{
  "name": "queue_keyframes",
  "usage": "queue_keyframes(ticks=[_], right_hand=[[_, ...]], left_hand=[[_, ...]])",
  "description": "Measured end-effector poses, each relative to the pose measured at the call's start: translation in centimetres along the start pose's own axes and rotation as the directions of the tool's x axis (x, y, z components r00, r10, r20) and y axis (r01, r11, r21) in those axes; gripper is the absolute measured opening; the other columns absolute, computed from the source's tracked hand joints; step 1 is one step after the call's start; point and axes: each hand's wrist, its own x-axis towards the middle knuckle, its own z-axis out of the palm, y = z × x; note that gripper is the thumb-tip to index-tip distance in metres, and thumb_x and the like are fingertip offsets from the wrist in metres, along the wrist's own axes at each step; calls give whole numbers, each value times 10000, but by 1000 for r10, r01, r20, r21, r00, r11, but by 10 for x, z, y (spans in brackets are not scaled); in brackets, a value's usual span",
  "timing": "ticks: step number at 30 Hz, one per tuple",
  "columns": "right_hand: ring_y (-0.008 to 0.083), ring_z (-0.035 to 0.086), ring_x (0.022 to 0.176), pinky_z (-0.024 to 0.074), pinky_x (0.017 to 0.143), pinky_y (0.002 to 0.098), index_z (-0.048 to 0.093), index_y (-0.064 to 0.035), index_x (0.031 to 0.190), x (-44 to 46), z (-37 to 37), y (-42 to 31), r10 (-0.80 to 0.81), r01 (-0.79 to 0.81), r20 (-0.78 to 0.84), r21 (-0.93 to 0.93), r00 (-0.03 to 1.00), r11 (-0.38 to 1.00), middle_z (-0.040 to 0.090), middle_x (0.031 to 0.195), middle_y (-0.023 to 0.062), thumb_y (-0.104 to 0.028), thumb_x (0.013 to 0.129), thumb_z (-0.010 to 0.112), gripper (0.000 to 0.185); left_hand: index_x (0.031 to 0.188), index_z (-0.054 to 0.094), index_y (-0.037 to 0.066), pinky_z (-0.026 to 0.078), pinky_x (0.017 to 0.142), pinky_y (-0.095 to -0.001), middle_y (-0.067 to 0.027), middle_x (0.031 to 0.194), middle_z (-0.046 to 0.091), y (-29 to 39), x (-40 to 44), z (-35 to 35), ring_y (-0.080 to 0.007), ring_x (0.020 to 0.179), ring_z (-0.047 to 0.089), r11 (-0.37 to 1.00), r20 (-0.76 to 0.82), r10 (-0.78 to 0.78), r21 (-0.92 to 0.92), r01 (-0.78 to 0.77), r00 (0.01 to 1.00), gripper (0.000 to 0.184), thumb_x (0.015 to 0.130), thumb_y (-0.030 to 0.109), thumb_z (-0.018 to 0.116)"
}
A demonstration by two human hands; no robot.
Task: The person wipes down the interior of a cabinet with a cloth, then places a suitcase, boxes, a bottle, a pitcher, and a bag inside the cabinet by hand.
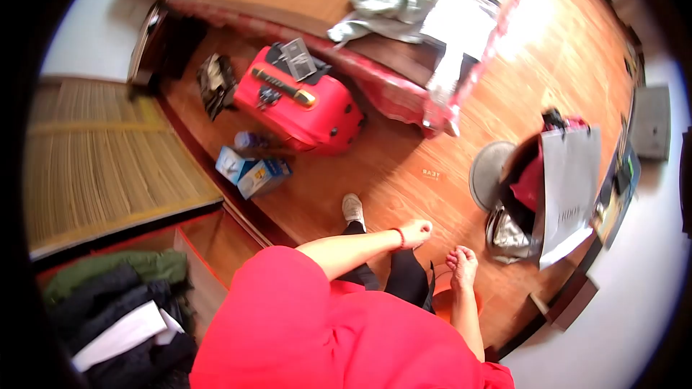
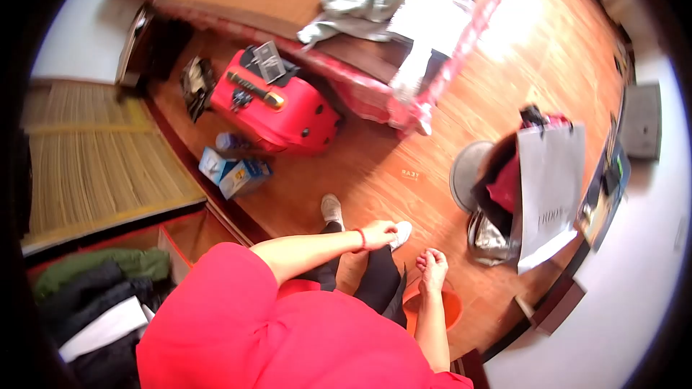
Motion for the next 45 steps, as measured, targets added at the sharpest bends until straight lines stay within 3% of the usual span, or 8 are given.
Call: queue_keyframes(ticks=[11, 18, 21, 26, 31, 33, 37, 45], right_hand=[[143, 543, 544, 467, 537, 265, 555, -24, 780, -15, 226, -25, -20, 291, 506, -463, 862, 837, 584, 659, 74, -264, 837, 566, 248], [176, 589, 696, 459, 644, 273, 588, 6, 900, 2, 414, -42, -297, 885, 838, -401, 458, 235, 615, 771, 96, -94, 794, 568, 148], [241, 614, 730, 478, 661, 315, 587, -24, 939, -2, 478, -58, -407, 965, 891, -251, 200, -75, 620, 820, 152, -59, 762, 571, 181], [362, 508, 917, 407, 808, 422, 499, -43, 1066, 35, 550, -70, -363, 897, 925, -253, 114, -363, 545, 973, 182, -119, 716, 572, 366], [381, 493, 940, 407, 823, 432, 456, -25, 1080, 36, 573, -73, -283, 840, 949, -263, 137, -475, 513, 994, 222, -122, 692, 598, 425], [391, 502, 952, 416, 824, 431, 457, -18, 1059, 38, 579, -80, -214, 848, 952, -295, 219, -441, 506, 1026, 240, -122, 690, 597, 408], [401, 568, 822, 459, 749, 439, 472, 18, 931, 30, 605, -94, -7, 738, 890, -382, 455, -556, 579, 858, 243, -172, 616, 597, 388], [380, 583, 800, 466, 733, 409, 520, 47, 807, 21, 619, -94, 17, 709, 878, -375, 479, -597, 591, 809, 239, -179, 573, 595, 334]], left_hand=[[986, 559, 10, 456, 623, -258, -50, 810, 588, -124, -113, -119, -114, 713, 541, 773, -415, -323, -634, -16, 850, 233, 811, 163, 557], [916, 582, -17, 453, 670, -283, -100, 801, 611, -167, -159, -134, -173, 755, 563, 566, -537, -471, -793, -228, 700, 206, 776, 129, 544], [1007, 550, 41, 435, 576, -215, -12, 842, 564, -177, -172, -132, -86, 661, 504, 362, -457, -543, -885, -294, 705, 212, 830, 158, 541], [1167, 452, 45, 447, 627, -245, -51, 937, 558, -167, -149, -149, -104, 716, 511, 440, -554, -540, -827, -350, 634, 371, 837, 189, 540], [1340, 236, 43, 450, 804, -280, -165, 1226, 447, -136, -115, -202, -203, 1003, 534, 565, -686, -504, -721, -401, 524, 627, 833, 205, 568], [1349, 203, 31, 419, 868, -321, -200, 1330, 321, -127, -92, -225, -262, 1069, 502, 764, -850, -419, -520, -382, 319, 674, 830, 260, 567], [1345, 171, -4, 352, 941, -386, -227, 1355, 252, -107, -64, -268, -343, 1154, 417, 753, -786, -560, -614, -236, 260, 757, 809, 348, 573], [1348, 2, -18, 314, 935, -470, -310, 1307, 207, -93, -26, -265, -479, 1095, 357, 767, -779, -623, -625, -145, 69, 907, 766, 316, 611]])
